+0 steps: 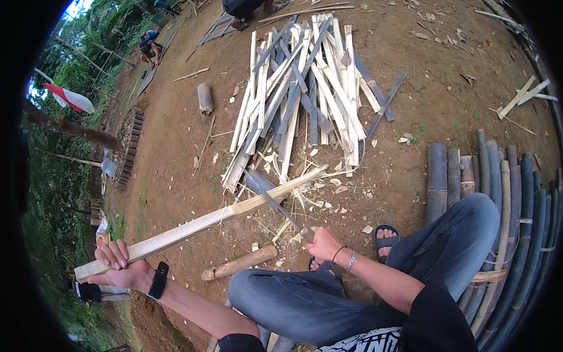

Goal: The person uses a knife to shave thin strips of wood from a bamboo pole while sitting on the ground.

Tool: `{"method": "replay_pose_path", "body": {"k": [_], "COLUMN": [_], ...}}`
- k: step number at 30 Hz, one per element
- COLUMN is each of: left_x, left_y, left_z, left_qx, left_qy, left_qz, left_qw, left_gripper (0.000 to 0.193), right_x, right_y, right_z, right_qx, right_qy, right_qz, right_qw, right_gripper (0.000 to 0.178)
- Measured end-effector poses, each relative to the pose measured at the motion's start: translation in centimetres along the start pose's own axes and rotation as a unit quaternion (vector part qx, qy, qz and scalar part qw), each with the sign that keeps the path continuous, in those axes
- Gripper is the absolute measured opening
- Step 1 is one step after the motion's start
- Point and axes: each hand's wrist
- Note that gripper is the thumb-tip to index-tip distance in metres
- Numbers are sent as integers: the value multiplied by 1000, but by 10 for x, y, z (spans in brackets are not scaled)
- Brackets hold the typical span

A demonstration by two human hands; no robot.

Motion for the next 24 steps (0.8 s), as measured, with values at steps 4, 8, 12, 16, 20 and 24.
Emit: {"method": "replay_pose_path", "body": {"k": [4,8,12,16,20,24], "left_x": [6,19,22,6,13,4], "left_y": [1,10,18,19,23,18], "left_z": [-1,-2,7,6,8,3], "left_qx": [-1,-10,-11,-20,-7,-17], "left_qy": [43,45,74,59,86,98], "left_qz": [-70,-61,-79,-85,-87,-91], "left_qw": [997,997,994,994,993,991], "left_gripper": [62,57,53,51,51,51], "right_x": [26,30,18,33,14,20], "right_y": [-16,-8,21,-9,7,-2], "right_z": [3,-4,-47,12,-7,2], "right_qx": [18,-2,11,-65,3,-7], "right_qy": [36,93,82,104,50,65], "right_qz": [-15,-15,-28,46,7,24], "right_qw": [999,996,996,991,999,998], "right_gripper": [21,21,24,22,22,27]}}
Point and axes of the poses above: each hand's wrist, its own y-axis away from the middle knuckle, its own x-axis out of the back of the hand, z = x × y, and after that the axes turned 5 degrees about -z, right-handed
